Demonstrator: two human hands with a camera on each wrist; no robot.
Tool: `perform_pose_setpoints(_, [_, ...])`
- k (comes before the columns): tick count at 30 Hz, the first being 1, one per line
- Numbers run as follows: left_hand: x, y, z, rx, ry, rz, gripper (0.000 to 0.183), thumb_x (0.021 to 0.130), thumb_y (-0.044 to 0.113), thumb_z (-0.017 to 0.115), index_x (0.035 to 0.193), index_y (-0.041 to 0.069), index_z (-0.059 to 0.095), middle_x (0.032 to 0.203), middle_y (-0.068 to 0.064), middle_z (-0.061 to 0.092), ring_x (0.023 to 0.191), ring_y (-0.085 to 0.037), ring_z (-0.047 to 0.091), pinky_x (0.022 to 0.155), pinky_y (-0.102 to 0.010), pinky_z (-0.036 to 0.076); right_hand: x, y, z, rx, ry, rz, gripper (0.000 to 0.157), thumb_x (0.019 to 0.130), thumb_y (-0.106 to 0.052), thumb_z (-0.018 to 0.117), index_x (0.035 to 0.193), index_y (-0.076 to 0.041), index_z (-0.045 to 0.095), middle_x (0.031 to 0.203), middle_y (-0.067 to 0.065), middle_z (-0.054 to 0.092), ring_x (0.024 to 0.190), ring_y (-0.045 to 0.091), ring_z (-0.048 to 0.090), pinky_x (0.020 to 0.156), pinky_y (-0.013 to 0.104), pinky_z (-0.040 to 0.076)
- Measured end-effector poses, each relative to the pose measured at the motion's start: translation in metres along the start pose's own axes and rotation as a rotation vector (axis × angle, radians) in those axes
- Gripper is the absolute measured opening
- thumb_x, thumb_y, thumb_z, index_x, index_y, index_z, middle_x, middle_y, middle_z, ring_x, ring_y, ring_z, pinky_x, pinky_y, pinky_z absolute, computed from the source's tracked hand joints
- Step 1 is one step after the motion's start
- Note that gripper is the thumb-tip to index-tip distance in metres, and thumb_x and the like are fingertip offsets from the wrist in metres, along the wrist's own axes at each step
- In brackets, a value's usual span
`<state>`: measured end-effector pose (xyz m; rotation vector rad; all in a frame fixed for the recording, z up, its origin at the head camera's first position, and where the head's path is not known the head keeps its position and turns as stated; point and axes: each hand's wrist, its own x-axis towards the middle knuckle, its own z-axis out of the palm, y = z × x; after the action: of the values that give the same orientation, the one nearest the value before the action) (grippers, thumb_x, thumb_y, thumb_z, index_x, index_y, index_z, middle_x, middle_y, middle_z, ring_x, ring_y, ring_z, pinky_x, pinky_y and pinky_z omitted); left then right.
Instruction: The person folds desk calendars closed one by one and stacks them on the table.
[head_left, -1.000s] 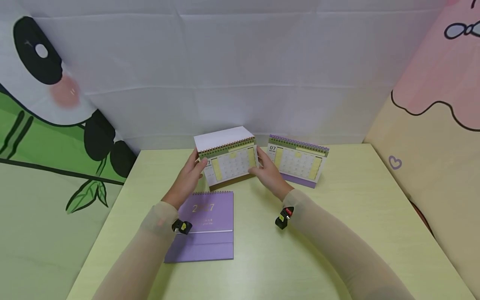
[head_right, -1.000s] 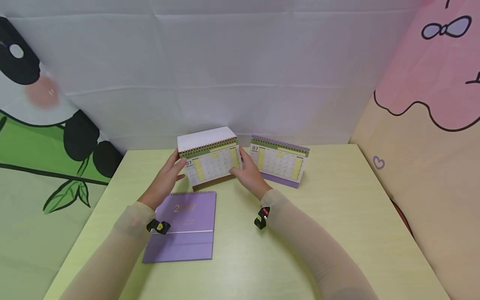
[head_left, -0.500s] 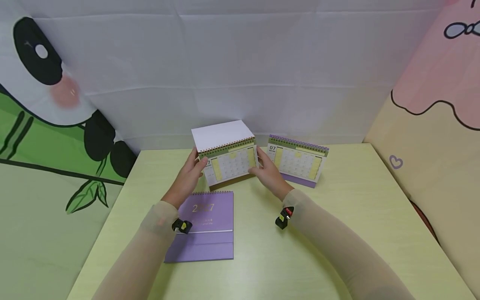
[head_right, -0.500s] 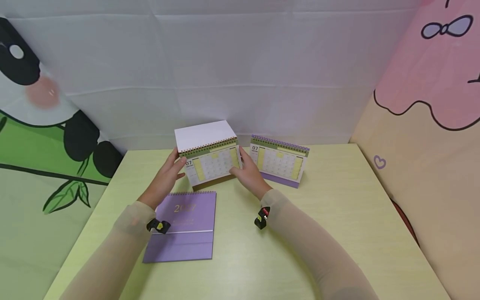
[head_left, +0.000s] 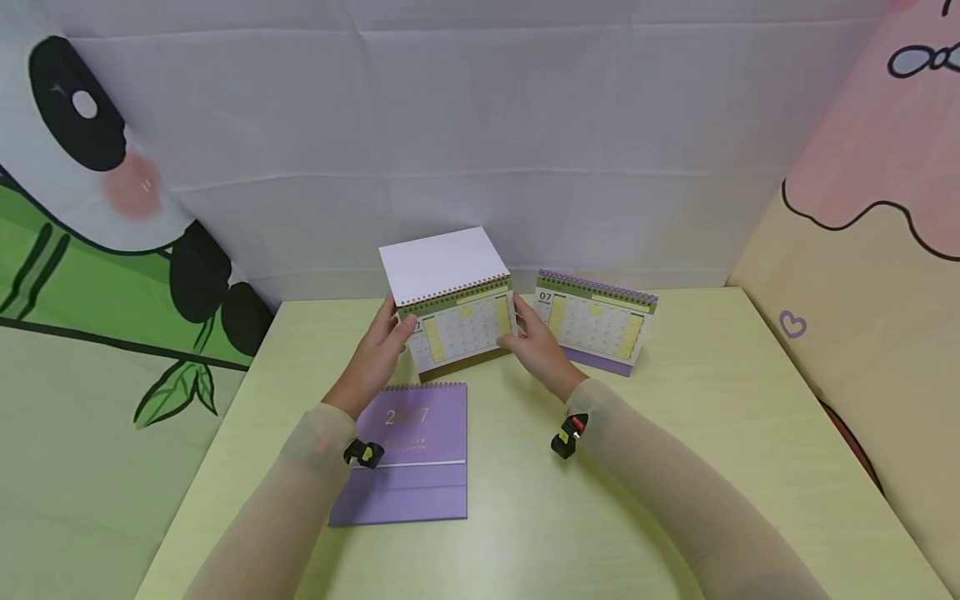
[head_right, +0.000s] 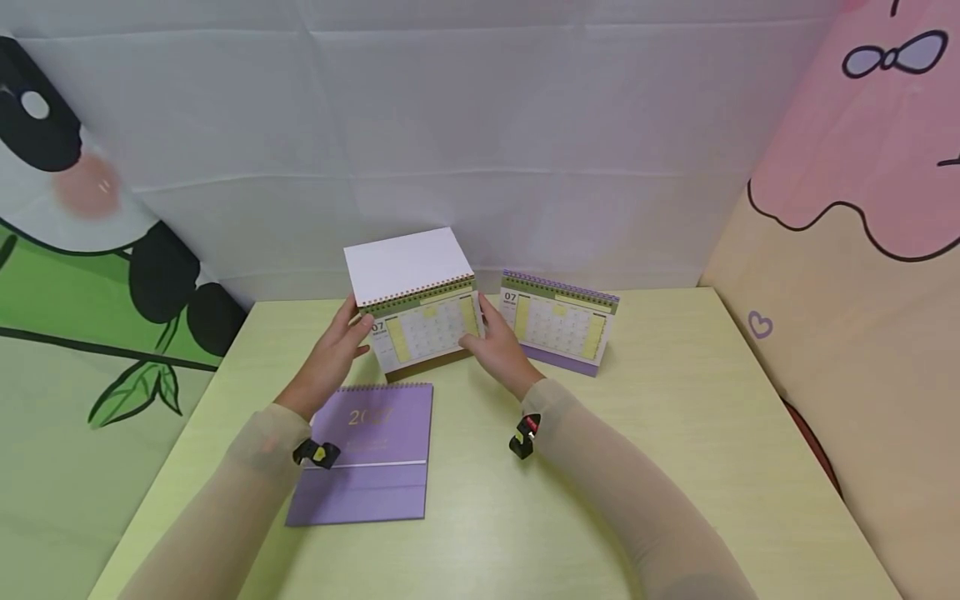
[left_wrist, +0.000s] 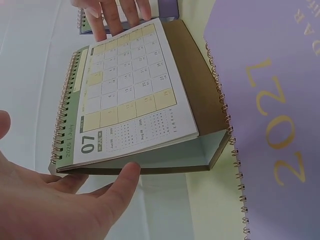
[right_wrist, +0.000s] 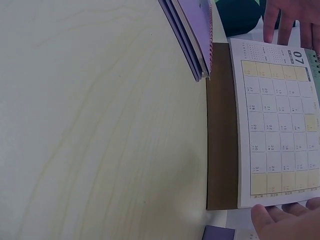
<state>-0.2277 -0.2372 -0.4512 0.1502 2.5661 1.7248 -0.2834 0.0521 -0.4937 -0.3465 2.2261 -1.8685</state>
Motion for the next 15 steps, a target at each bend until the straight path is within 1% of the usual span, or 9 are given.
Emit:
perform_pose_setpoints(5, [-0.0020,0.0008,-0.0004,0.017,-0.002,0.005,0.081,0.128,0.049,0.045,0.190,0.041,-0.005,0.203,-0.003,0.001,0.188,-0.047,0.006,0.147,-0.075,0.027,0.0008,0.0017,-0.0011,0.002,-0.008,-0.008,0.094,0.115,-0.013,0.065,0.192,-0.021,0.012,0.202,0.002,0.015,0.188,0.038,0.017,0.152,0.062,0.022])
perform_pose_setpoints(9, [-0.0033,0.0017,0.0001,0.034,0.003,0.004,0.081,0.127,0.050,0.046,0.190,0.042,-0.004,0.202,-0.002,0.001,0.188,-0.047,0.006,0.148,-0.079,0.019,0.0014,0.0034,-0.0020,0.000,-0.017,-0.015,0.093,0.116,-0.015,0.064,0.192,-0.021,0.011,0.202,0.002,0.012,0.188,0.039,0.016,0.152,0.062,0.022])
perform_pose_setpoints(12, [-0.0039,0.0020,0.0006,0.040,0.009,0.010,0.080,0.127,0.050,0.046,0.190,0.043,-0.003,0.202,0.000,0.002,0.189,-0.045,0.007,0.148,-0.081,0.014,0.0004,0.0041,-0.0024,0.000,-0.017,-0.010,0.090,0.119,-0.020,0.063,0.192,-0.022,0.010,0.202,0.000,0.011,0.189,0.037,0.016,0.152,0.063,0.023])
perform_pose_setpoints(15, [-0.0033,0.0012,0.0011,0.036,0.011,0.028,0.077,0.128,0.047,0.045,0.190,0.044,0.001,0.202,0.003,0.005,0.189,-0.041,0.007,0.148,-0.081,0.012,0.0003,0.0053,-0.0029,0.016,-0.023,-0.006,0.086,0.122,-0.026,0.059,0.192,-0.022,0.010,0.202,-0.001,0.011,0.189,0.035,0.016,0.152,0.064,0.021])
